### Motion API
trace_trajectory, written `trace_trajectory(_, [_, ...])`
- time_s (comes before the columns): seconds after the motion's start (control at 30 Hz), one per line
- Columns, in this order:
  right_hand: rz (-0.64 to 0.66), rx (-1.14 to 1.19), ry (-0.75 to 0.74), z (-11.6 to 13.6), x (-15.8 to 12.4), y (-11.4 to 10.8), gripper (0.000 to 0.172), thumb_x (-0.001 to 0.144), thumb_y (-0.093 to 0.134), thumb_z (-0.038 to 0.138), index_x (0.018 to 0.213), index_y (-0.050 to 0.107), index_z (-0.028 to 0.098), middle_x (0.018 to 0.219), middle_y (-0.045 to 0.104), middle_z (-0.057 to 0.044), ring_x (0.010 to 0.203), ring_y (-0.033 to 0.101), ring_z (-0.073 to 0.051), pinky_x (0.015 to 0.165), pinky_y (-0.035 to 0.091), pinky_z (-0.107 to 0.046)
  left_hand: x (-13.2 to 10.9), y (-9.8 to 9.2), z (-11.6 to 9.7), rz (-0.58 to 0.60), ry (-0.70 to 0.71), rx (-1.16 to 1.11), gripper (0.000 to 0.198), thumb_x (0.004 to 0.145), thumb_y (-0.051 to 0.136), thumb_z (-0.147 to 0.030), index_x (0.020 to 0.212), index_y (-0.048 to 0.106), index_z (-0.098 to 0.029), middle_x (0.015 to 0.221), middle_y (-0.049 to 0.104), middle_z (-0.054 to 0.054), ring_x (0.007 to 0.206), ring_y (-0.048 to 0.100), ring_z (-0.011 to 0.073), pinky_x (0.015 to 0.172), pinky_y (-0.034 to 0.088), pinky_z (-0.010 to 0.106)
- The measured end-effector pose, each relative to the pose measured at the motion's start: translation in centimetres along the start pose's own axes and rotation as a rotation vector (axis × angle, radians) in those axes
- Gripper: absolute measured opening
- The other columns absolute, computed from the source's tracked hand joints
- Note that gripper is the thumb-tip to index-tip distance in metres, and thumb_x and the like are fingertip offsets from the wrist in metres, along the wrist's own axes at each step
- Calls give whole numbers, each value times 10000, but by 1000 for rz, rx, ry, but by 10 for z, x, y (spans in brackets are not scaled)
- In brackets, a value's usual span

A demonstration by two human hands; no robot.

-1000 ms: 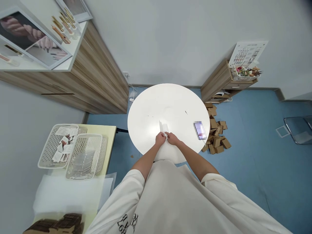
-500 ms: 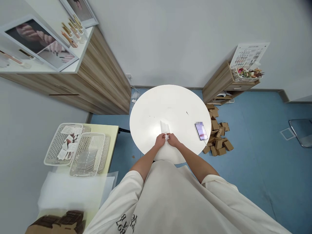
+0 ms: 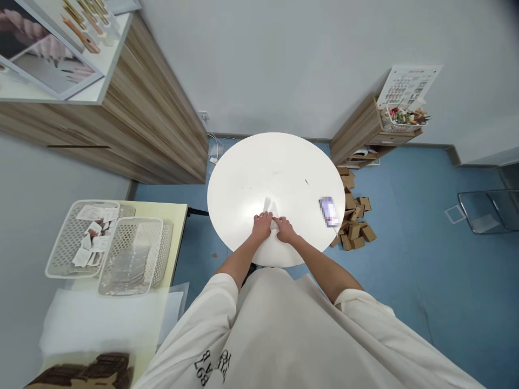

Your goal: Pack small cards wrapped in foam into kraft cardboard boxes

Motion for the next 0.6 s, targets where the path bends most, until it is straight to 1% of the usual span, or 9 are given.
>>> trace_trajectory(0.07, [-29,-35,-29,2,-6,0,791,796,594,102,1520,318,264,1377,403,-144,1182,454,-279,947,380,-359,-4,-1,3,28,-8,-34,683,751,598,-158,1392,366,-195,1367,523,150,1323,420,317,1091,232,476])
trace_trajectory(0.1, [-52,-64,-43,4,-9,-2,740,814,587,115,1500,347,257,1337,432,-141,1169,456,-278,948,375,-362,-8,0,4,51,-5,-58,659,755,611,-207,1375,386,-198,1352,537,145,1311,429,322,1089,235,482])
trace_trajectory(0.17, [-77,-121,-82,8,-16,-3,592,869,547,147,1438,426,257,1244,487,-125,1123,473,-271,937,373,-364,-17,3,7,104,12,-112,595,766,621,-299,1328,443,-215,1341,554,128,1303,434,327,1088,248,488])
trace_trajectory(0.27, [-59,-165,-143,14,-22,-3,413,955,469,209,1363,498,265,1166,532,-106,1057,509,-252,898,386,-345,-26,7,14,156,4,-210,509,802,584,-370,1289,503,-246,1389,533,100,1313,433,319,1082,291,481])
trace_trajectory(0.33, [-30,-172,-148,16,-19,-5,381,988,448,266,1365,497,263,1181,545,-109,1053,529,-249,868,399,-331,-25,7,22,171,-58,-285,426,850,522,-385,1257,539,-259,1421,505,86,1320,437,311,1078,317,475])
trace_trajectory(0.4, [3,-161,-113,14,-11,-11,374,1012,420,323,1374,487,256,1211,555,-118,1055,552,-251,835,413,-322,-19,7,30,179,-154,-369,342,896,457,-392,1184,581,-255,1412,505,83,1298,470,305,1066,348,465])
trace_trajectory(0.5, [77,-95,-29,8,7,-18,370,1034,370,390,1361,479,256,1192,600,-113,1006,597,-244,779,432,-312,-11,7,39,146,-291,-551,307,932,434,-394,1163,562,-236,1306,578,90,1170,573,270,993,424,410])
trace_trajectory(0.57, [112,-43,25,4,19,-21,372,1031,375,399,1361,460,250,1148,639,-109,984,617,-249,759,439,-314,-12,5,44,61,-350,-681,352,942,461,-384,1256,481,-225,1273,601,97,1105,610,235,945,456,366])
trace_trajectory(0.6, [112,-18,56,3,24,-23,379,1027,387,398,1367,448,243,1137,654,-113,983,624,-255,757,442,-318,-15,4,45,8,-366,-727,400,946,472,-370,1313,426,-218,1298,589,109,1102,614,222,934,465,352])
Point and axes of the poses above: each hand's wrist, its own x-axis towards the middle knuckle, its own y-axis out of the palm, z = x × y, the point moved 9 cm from there along x, towards the middle knuckle
